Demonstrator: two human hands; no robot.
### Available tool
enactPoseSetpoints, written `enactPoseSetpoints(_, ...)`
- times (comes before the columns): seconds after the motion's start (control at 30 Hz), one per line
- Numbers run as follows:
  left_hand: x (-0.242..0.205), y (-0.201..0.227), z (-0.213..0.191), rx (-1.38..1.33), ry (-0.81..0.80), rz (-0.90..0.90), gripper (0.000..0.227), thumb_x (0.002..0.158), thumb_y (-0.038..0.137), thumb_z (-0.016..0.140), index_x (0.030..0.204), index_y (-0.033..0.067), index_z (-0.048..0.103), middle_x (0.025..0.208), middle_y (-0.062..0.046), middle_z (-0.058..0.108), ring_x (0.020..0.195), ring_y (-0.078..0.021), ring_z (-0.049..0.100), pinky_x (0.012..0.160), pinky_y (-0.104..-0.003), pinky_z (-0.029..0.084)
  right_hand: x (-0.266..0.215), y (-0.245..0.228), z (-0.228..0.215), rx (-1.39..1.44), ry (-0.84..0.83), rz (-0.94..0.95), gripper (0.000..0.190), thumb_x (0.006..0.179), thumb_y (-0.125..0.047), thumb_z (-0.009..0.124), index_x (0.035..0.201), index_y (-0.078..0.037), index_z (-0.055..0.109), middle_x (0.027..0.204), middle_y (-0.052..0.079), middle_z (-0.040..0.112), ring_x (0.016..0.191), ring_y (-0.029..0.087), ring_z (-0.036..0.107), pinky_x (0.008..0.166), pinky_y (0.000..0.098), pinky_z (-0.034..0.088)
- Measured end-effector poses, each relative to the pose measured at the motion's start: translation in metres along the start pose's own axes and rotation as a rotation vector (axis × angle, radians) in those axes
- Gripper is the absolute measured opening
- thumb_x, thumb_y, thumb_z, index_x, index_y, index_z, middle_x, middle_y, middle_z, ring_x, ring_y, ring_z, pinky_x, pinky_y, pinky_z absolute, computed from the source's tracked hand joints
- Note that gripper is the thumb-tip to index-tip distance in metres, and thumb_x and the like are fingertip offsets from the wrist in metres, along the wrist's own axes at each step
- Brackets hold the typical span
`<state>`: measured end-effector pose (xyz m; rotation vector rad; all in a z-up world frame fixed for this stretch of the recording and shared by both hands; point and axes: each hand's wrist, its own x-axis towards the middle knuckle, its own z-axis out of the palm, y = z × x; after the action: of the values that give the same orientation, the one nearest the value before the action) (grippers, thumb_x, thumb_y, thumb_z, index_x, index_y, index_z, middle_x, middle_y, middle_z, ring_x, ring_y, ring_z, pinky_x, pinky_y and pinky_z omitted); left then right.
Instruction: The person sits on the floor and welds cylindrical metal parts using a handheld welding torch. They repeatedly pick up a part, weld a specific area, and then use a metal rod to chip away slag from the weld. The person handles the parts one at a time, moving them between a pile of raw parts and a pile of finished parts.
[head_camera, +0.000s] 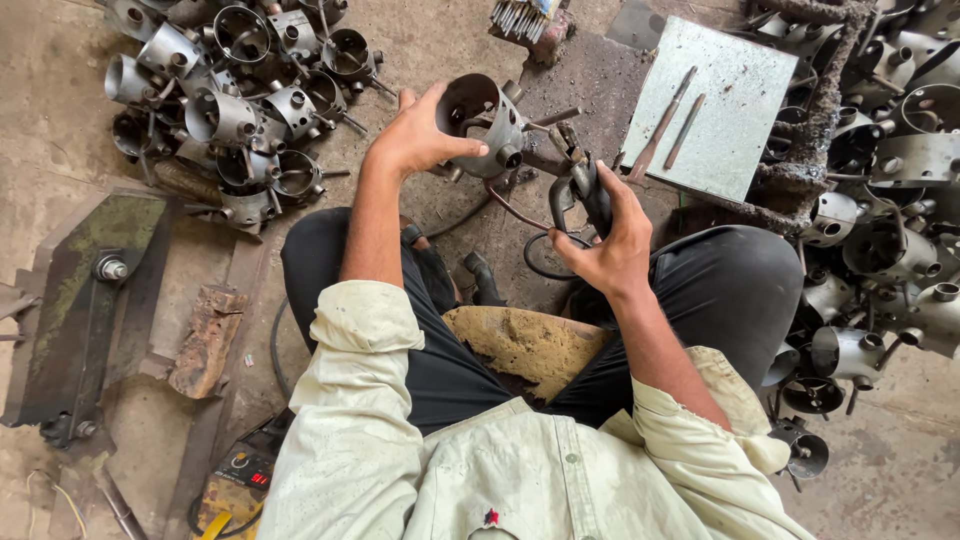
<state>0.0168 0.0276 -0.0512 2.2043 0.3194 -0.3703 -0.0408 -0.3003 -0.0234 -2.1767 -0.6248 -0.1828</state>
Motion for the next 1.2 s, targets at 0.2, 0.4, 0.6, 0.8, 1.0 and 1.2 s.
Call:
enactPoseSetpoints(0.2,0.001,-0.002,0.000,-0.003,0.000,-0.010,0.127,0.052,0.052,0.096,0.157,0.0095,0.040,0.147,-0.028,0.039,0.135,-0.0411,0.053,0.114,-0.041,0.045,0.004,-0.005,0.002,0.027,-0.032,0.065,0.087,0.077,-0.025,0.084,0.152,-0.004,0.045,0.128,0.022,0.066,0.116,0.030,0.073,0.097,0.0384,0.058)
enactPoseSetpoints(0.4,-0.002,0.008,-0.002,0.014,0.002,-0.022,0.128,0.052,0.052,0.096,0.158,0.0097,0.038,0.146,-0.027,0.039,0.133,-0.0408,0.054,0.112,-0.042,0.046,0.006,-0.002,0.005,0.001,-0.049,0.063,0.088,0.078,-0.025,0.084,0.153,-0.006,0.044,0.127,0.023,0.066,0.115,0.030,0.073,0.098,0.0397,0.058)
enactPoseSetpoints(0.6,-0.016,0.030,-0.011,-0.037,-0.051,-0.108,0.124,0.052,0.046,0.090,0.159,0.0158,0.034,0.140,-0.021,0.040,0.122,-0.0357,0.062,0.096,-0.042,0.059,0.005,-0.005,0.005,0.187,0.062,0.007,0.086,0.077,-0.023,0.089,0.150,-0.002,0.049,0.134,0.021,0.067,0.123,0.033,0.070,0.106,0.0394,0.056)
enactPoseSetpoints(0.8,-0.018,0.031,-0.012,-0.050,-0.037,-0.068,0.118,0.054,0.047,0.090,0.157,0.0190,0.040,0.140,-0.023,0.041,0.124,-0.0341,0.063,0.093,-0.039,0.061,0.007,-0.008,0.004,0.139,0.038,0.034,0.088,0.074,-0.026,0.092,0.148,-0.001,0.052,0.130,0.020,0.068,0.121,0.030,0.070,0.104,0.0388,0.056)
enactPoseSetpoints(1.0,-0.007,0.009,-0.005,0.002,-0.015,-0.013,0.120,0.054,0.049,0.094,0.158,0.0189,0.040,0.144,-0.026,0.042,0.132,-0.0383,0.056,0.107,-0.041,0.051,0.008,-0.010,0.000,0.129,0.019,0.040,0.086,0.076,-0.028,0.091,0.148,-0.002,0.052,0.130,0.020,0.067,0.119,0.030,0.071,0.102,0.0394,0.057)
enactPoseSetpoints(1.2,0.003,-0.004,0.002,0.009,0.009,0.074,0.124,0.056,0.051,0.097,0.159,0.0125,0.038,0.144,-0.029,0.046,0.139,-0.0424,0.048,0.116,-0.043,0.041,0.008,-0.013,-0.002,0.072,-0.012,0.064,0.087,0.074,-0.026,0.089,0.150,-0.005,0.052,0.129,0.019,0.068,0.118,0.031,0.071,0.103,0.0393,0.057)
